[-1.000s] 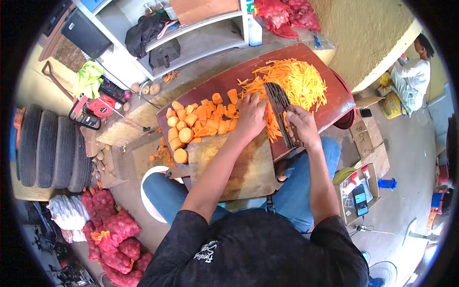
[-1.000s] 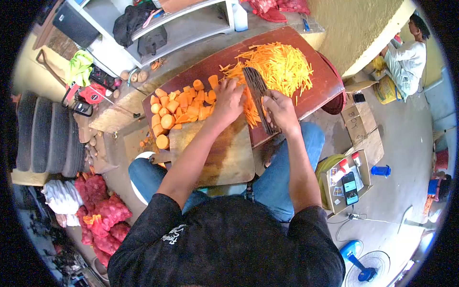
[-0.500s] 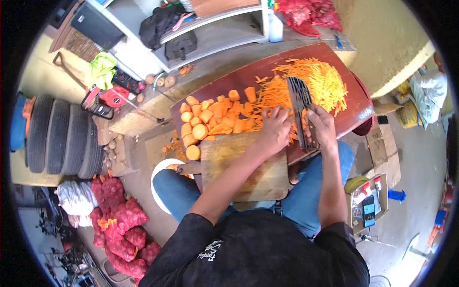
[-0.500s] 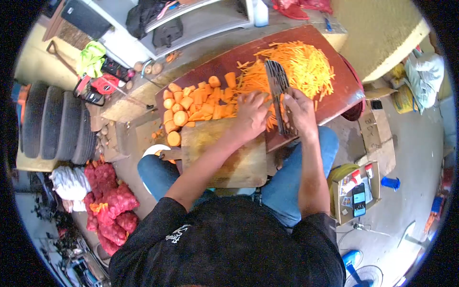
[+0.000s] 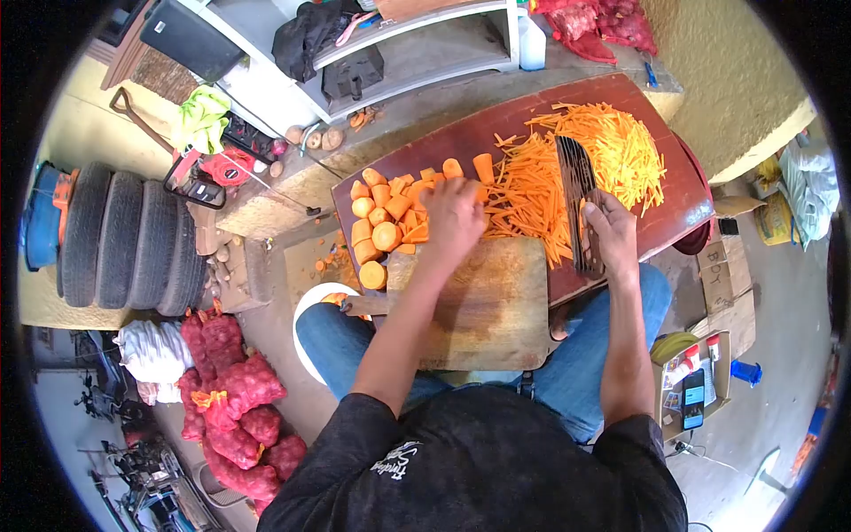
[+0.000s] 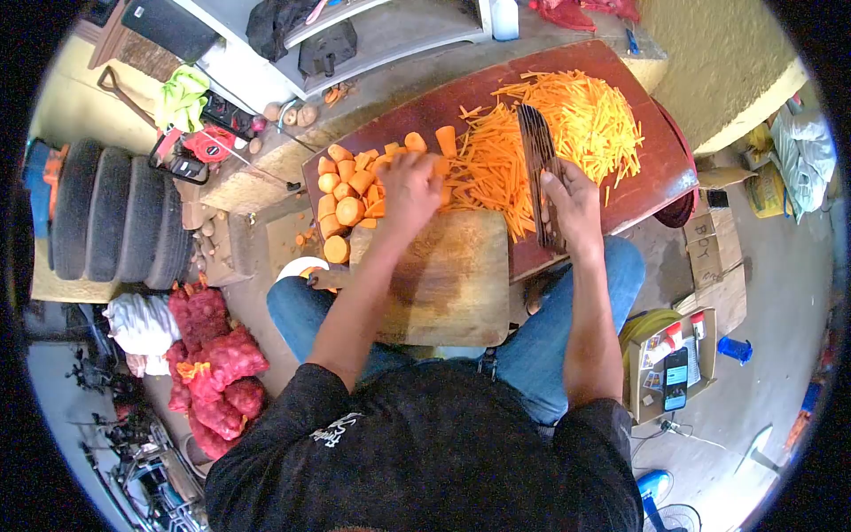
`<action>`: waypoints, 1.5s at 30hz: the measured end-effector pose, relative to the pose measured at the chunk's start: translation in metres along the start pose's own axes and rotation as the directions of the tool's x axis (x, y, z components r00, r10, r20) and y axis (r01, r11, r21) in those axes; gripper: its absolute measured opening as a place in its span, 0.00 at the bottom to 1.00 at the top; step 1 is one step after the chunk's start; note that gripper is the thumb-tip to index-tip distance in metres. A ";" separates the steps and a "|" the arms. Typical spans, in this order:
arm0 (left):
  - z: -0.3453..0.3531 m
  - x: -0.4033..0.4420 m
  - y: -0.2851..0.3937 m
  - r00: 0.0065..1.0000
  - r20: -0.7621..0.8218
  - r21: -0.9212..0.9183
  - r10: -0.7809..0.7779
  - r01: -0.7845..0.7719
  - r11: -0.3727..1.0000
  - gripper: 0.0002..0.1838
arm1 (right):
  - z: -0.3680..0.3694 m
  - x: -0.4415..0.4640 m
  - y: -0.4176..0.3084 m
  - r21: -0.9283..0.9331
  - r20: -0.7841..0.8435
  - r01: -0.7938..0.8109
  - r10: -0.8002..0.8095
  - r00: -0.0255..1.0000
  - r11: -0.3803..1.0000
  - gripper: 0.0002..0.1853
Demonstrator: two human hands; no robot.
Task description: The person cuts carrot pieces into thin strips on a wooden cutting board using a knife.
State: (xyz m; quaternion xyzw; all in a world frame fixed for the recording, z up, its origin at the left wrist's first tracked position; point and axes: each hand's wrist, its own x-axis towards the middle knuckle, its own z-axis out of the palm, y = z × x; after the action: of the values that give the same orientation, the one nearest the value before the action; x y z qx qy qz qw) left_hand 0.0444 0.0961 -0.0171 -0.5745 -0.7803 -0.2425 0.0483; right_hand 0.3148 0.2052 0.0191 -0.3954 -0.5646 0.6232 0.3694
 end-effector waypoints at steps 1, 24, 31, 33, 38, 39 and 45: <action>-0.001 0.003 -0.011 1.000 0.012 0.089 -0.025 0.024 0.996 0.15 | 0.001 0.001 -0.002 -0.001 0.001 -0.005 0.005 1.000 1.000 0.14; -0.044 -0.088 -0.027 0.993 -0.118 -0.127 0.031 -0.046 0.991 0.10 | 0.009 -0.001 0.000 -0.056 0.031 -0.049 0.050 0.998 0.997 0.16; -0.057 -0.161 0.024 0.982 -0.040 -0.217 0.183 -0.188 0.958 0.11 | 0.015 -0.059 -0.023 -0.235 0.343 -0.196 0.270 0.900 0.952 0.15; -0.060 -0.161 0.023 0.980 -0.074 -0.268 0.184 -0.198 0.943 0.12 | 0.026 -0.088 -0.029 -0.320 0.392 -0.192 0.314 0.865 0.928 0.17; -0.056 -0.162 -0.006 0.986 0.055 -0.417 0.160 -0.123 0.900 0.17 | 0.047 -0.135 -0.032 -0.439 0.454 -0.009 0.231 0.860 0.899 0.20; -0.053 -0.162 -0.009 0.983 0.072 -0.434 0.170 -0.123 0.893 0.16 | 0.053 -0.140 -0.032 -0.425 0.440 -0.025 0.231 0.868 0.905 0.20; -0.061 -0.166 -0.003 0.966 0.035 -0.363 0.255 -0.225 0.904 0.10 | 0.083 -0.149 -0.021 -0.456 0.492 -0.019 0.270 0.828 0.890 0.19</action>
State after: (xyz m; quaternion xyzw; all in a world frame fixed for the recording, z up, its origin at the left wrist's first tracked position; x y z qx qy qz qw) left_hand 0.0851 -0.0757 -0.0227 -0.6747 -0.6480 -0.3485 -0.0590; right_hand 0.3016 0.0378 0.0552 -0.3170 -0.7371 0.5949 0.0477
